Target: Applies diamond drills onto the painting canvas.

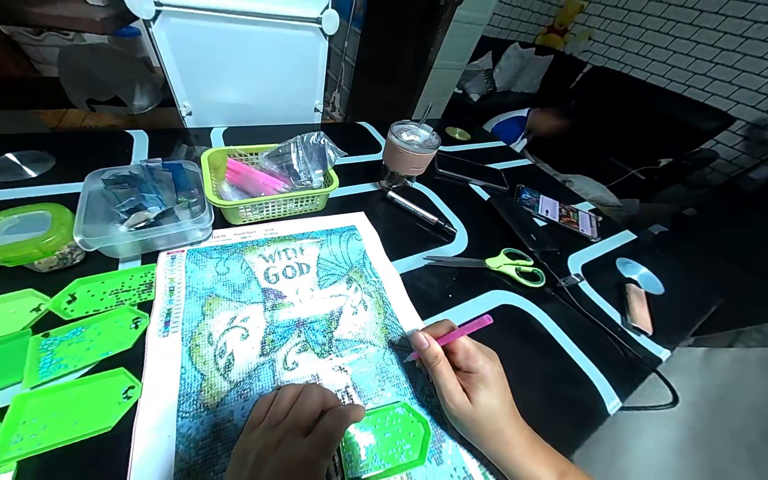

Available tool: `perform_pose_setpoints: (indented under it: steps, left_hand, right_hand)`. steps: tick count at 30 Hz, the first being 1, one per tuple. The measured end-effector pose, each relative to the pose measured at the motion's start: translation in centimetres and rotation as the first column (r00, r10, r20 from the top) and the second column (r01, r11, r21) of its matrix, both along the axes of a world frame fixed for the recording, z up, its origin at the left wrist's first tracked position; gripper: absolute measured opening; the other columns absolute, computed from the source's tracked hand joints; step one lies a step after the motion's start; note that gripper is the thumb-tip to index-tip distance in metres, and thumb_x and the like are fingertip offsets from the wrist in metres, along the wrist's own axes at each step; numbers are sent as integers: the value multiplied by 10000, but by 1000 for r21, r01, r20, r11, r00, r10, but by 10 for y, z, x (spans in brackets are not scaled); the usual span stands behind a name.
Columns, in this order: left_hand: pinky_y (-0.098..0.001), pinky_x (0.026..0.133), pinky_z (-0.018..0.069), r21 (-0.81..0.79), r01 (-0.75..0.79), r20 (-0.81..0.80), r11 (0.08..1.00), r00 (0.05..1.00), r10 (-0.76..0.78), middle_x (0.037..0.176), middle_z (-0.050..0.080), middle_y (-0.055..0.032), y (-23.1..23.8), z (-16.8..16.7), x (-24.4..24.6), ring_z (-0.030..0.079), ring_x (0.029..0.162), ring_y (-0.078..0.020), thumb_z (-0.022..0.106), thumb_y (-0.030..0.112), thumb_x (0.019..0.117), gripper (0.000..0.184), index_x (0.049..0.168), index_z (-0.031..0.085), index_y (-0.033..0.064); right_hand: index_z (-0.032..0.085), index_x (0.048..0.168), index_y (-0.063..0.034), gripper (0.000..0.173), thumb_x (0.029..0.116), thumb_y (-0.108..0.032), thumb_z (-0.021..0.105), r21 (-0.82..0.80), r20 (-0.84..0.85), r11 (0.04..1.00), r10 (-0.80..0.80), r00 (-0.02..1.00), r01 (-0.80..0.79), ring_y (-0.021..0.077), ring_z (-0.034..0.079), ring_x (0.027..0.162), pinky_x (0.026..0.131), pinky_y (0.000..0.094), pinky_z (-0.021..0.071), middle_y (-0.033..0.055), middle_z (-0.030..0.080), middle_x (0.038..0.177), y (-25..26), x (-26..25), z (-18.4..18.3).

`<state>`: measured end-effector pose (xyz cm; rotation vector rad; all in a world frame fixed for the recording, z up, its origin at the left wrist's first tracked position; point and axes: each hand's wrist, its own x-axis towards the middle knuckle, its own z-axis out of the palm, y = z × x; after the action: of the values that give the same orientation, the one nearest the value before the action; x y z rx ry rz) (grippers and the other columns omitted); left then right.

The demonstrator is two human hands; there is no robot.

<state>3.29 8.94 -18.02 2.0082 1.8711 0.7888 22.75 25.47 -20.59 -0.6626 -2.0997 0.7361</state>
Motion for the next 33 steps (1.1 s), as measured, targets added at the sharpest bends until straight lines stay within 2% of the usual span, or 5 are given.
perform_pose_setpoints:
  steps: [6, 12, 27, 29, 33]
  left_hand:
    - [-471, 855, 482, -9, 2, 0, 1000, 1000, -2, 1066, 715, -84, 1, 1, 1, 649, 1001, -300, 751, 511, 860, 471, 1196, 750, 181]
    - [-475, 835, 485, -3, 1, 6, 1000, 1000, -1, 1059, 716, -82, 1, 2, 1, 652, 990, -301, 753, 501, 856, 462, 1189, 754, 180]
    - [-459, 812, 486, 33, -3, -10, 999, 1000, 3, 1042, 714, -68, 1, -2, 1, 653, 977, -287, 723, 542, 863, 478, 1180, 752, 186]
    - [-456, 814, 487, 27, -4, -13, 1000, 1000, 4, 1044, 716, -65, 2, -1, 1, 654, 981, -284, 727, 539, 860, 475, 1180, 753, 189]
    - [-477, 827, 491, 18, -1, -6, 1000, 1000, 2, 1050, 718, -82, 1, -1, 0, 658, 983, -301, 752, 508, 853, 466, 1187, 753, 183]
  right_hand:
    - [675, 914, -124, 253, 1076, -231, 513, -398, -140, 914, 24, 990, -79, -2, 614, 622, 568, 149, 516, -64, 667, 752, 2, 5, 14]
    - [609, 922, -44, 320, 1108, -270, 477, -242, -150, 915, 293, 944, -322, -15, 591, 679, 624, 141, 499, 9, 607, 754, -38, 8, 15]
    - [588, 886, -12, 318, 1100, -223, 485, -117, -69, 936, 324, 943, -331, 60, 598, 680, 651, 174, 492, 79, 584, 719, -44, 10, 7]
    - [587, 891, -17, 314, 1102, -223, 480, -155, -95, 932, 316, 944, -328, 42, 595, 676, 642, 165, 492, 64, 582, 721, -44, 10, 8]
    - [644, 906, -145, 268, 1092, -269, 496, -435, -269, 864, 144, 952, -254, -70, 576, 627, 560, 101, 475, -98, 642, 742, -35, 7, 13]
